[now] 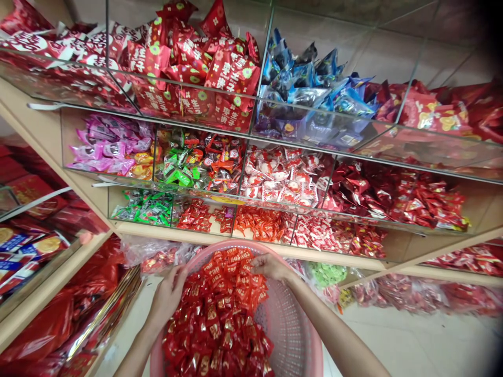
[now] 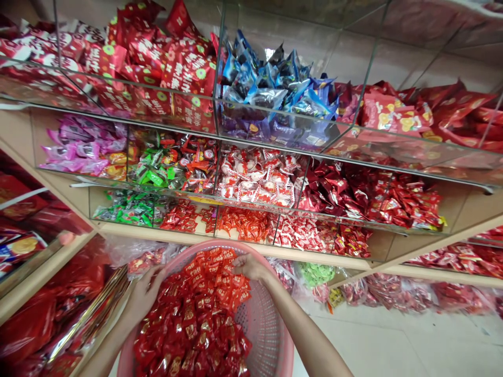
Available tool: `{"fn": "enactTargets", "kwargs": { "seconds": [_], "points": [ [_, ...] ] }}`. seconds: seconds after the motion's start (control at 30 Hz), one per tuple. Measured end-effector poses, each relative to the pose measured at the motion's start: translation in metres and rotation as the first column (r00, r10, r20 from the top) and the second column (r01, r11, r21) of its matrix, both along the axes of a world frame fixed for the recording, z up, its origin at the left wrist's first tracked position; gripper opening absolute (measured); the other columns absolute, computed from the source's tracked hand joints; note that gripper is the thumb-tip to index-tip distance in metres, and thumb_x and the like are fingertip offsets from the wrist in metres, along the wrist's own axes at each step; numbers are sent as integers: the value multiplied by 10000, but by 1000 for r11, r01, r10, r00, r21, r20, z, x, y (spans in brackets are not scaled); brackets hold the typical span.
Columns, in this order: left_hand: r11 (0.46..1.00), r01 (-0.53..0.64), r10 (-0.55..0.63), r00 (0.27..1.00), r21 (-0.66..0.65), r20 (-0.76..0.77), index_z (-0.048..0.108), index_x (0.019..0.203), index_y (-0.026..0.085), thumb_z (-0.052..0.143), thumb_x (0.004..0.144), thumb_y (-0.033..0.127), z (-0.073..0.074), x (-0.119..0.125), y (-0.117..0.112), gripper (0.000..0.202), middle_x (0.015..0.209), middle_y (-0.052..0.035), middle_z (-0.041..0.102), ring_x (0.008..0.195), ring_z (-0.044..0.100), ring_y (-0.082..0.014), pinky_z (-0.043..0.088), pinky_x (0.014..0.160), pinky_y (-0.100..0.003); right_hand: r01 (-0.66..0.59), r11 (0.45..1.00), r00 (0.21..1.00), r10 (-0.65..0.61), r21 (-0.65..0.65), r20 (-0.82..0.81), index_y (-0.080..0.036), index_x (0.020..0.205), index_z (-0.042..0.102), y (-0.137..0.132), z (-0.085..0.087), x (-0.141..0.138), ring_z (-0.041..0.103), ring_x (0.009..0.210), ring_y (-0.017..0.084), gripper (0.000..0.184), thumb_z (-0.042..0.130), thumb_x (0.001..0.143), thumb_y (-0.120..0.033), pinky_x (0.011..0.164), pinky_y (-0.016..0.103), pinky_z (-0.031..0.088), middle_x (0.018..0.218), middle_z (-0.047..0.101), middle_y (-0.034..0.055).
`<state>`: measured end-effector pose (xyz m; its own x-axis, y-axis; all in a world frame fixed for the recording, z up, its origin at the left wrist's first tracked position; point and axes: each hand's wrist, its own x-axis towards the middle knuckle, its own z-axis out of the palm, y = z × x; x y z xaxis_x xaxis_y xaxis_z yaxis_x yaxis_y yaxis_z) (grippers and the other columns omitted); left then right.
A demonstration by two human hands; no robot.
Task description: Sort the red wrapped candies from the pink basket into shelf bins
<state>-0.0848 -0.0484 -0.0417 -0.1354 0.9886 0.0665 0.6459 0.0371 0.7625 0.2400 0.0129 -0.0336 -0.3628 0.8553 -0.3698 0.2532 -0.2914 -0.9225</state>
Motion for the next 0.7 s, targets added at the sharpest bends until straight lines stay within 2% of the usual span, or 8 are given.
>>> {"fn": "enactTargets", "kwargs": {
  "seconds": [0.2, 0.5, 0.63, 0.7],
  "points": [
    [1000, -11, 11, 1000, 6, 3, 565, 1037, 217, 395, 835, 458, 3, 1, -1, 357, 1034, -41, 669, 971, 614, -188, 466, 855, -305, -7, 1000, 996, 8, -2, 94, -143, 605, 641, 5, -2, -2, 437, 502, 82, 323, 751, 436, -394, 495, 223, 333, 554, 570, -29],
    [1000, -17, 17, 1000, 1, -3, 564, 1026, 220, 393, 833, 460, 4, 2, -1, 352, 1037, -39, 671, 961, 622, -189, 478, 822, -295, -115, 989, 979, 98, 89, 178, -146, 564, 639, 9, 8, -7, 431, 481, 85, 182, 629, 589, -325, 472, 213, 322, 507, 565, -15],
    [1000, -17, 17, 1000, 6, -2, 561, 1020, 222, 392, 834, 462, 4, 2, -1, 348, 1041, -47, 667, 973, 616, -196, 470, 847, -315, -36, 995, 970, 13, 89, 244, -159, 565, 570, 9, -1, -11, 435, 480, 82, 121, 625, 585, -264, 466, 203, 328, 508, 538, -37],
    [1000, -16, 16, 1000, -5, 2, 557, 1023, 221, 387, 836, 465, 5, 2, -1, 351, 1049, -51, 662, 981, 612, -197, 468, 850, -317, 18, 989, 947, -65, 150, 314, -172, 588, 528, 8, -5, -14, 416, 479, 76, 125, 629, 588, -246, 460, 198, 312, 514, 506, -56]
  ]
}}
